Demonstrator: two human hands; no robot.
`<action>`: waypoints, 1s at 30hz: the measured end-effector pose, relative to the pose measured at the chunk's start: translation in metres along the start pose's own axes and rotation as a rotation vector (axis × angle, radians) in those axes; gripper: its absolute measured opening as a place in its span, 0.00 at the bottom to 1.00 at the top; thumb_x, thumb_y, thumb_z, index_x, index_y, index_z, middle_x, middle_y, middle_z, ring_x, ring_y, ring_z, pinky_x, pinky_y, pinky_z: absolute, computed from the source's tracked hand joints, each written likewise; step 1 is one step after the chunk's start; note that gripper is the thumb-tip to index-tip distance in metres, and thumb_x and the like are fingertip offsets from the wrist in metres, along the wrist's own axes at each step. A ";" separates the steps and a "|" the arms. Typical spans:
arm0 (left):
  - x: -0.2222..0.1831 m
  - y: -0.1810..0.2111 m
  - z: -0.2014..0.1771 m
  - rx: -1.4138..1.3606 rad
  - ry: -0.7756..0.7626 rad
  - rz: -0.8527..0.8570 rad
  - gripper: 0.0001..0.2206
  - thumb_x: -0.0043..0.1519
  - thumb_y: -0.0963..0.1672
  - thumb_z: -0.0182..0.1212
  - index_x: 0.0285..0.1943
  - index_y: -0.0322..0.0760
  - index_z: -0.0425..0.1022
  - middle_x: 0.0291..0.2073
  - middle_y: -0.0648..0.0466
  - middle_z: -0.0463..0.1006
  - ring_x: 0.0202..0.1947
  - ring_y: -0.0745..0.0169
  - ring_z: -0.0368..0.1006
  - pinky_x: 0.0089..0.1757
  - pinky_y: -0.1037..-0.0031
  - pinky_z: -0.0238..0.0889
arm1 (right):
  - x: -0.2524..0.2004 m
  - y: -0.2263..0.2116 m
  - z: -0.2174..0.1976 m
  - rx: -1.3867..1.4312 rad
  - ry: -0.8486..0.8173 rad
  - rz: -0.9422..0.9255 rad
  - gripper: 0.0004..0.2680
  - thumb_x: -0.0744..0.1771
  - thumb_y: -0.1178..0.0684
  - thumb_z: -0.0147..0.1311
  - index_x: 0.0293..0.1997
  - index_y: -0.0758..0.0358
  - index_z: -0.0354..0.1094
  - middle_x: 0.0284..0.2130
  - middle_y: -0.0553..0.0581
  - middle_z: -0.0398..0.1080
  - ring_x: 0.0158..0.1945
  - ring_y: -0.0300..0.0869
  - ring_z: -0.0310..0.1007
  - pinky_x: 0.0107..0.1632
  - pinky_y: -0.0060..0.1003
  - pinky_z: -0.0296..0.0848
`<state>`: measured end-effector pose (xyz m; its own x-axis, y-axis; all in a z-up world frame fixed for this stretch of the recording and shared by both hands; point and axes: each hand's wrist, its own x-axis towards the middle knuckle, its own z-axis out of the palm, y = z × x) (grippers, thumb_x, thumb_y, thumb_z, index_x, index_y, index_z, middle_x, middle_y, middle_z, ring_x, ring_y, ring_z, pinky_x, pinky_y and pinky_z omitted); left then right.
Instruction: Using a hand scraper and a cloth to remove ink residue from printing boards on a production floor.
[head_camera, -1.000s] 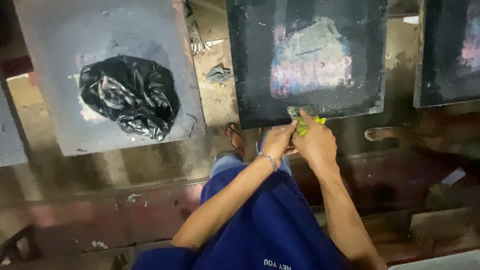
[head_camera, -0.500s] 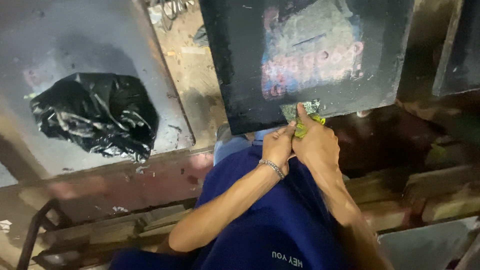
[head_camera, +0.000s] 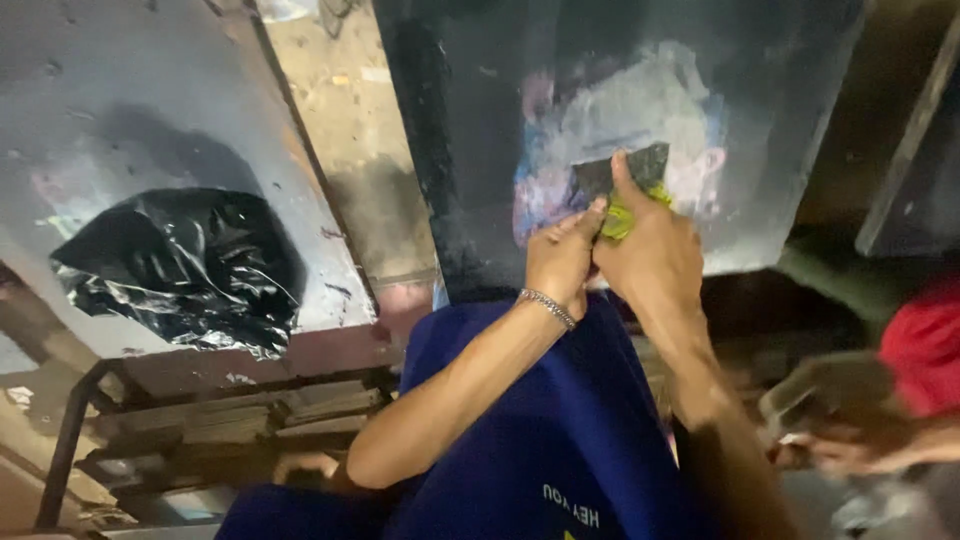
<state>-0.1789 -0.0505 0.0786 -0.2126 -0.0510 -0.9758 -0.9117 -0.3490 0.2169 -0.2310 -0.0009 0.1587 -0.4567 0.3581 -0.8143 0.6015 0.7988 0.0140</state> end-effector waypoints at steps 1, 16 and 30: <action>0.001 0.012 0.002 -0.008 0.008 0.015 0.15 0.59 0.50 0.70 0.44 0.34 0.84 0.42 0.42 0.80 0.44 0.53 0.75 0.33 0.66 0.73 | 0.006 -0.005 -0.007 0.001 0.003 -0.019 0.24 0.66 0.43 0.48 0.74 0.27 0.52 0.47 0.70 0.76 0.53 0.66 0.74 0.55 0.57 0.74; 0.010 0.144 0.002 -0.116 -0.219 0.359 0.21 0.52 0.42 0.72 0.50 0.30 0.67 0.26 0.53 0.76 0.29 0.68 0.71 0.32 0.71 0.71 | 0.066 -0.016 -0.090 -0.079 0.166 -0.749 0.30 0.64 0.52 0.57 0.76 0.31 0.54 0.34 0.69 0.68 0.37 0.69 0.70 0.36 0.60 0.68; -0.015 0.099 -0.071 0.519 -0.147 1.009 0.08 0.62 0.43 0.68 0.49 0.46 0.85 0.41 0.51 0.86 0.45 0.54 0.82 0.44 0.66 0.77 | 0.024 0.045 -0.072 -0.145 -0.078 -0.906 0.35 0.61 0.58 0.63 0.78 0.45 0.51 0.47 0.70 0.74 0.44 0.59 0.78 0.44 0.47 0.79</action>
<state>-0.2415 -0.1508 0.1127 -0.9379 0.0335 -0.3453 -0.3302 0.2194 0.9181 -0.2619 0.0788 0.1817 -0.6647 -0.4633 -0.5861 -0.0554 0.8129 -0.5797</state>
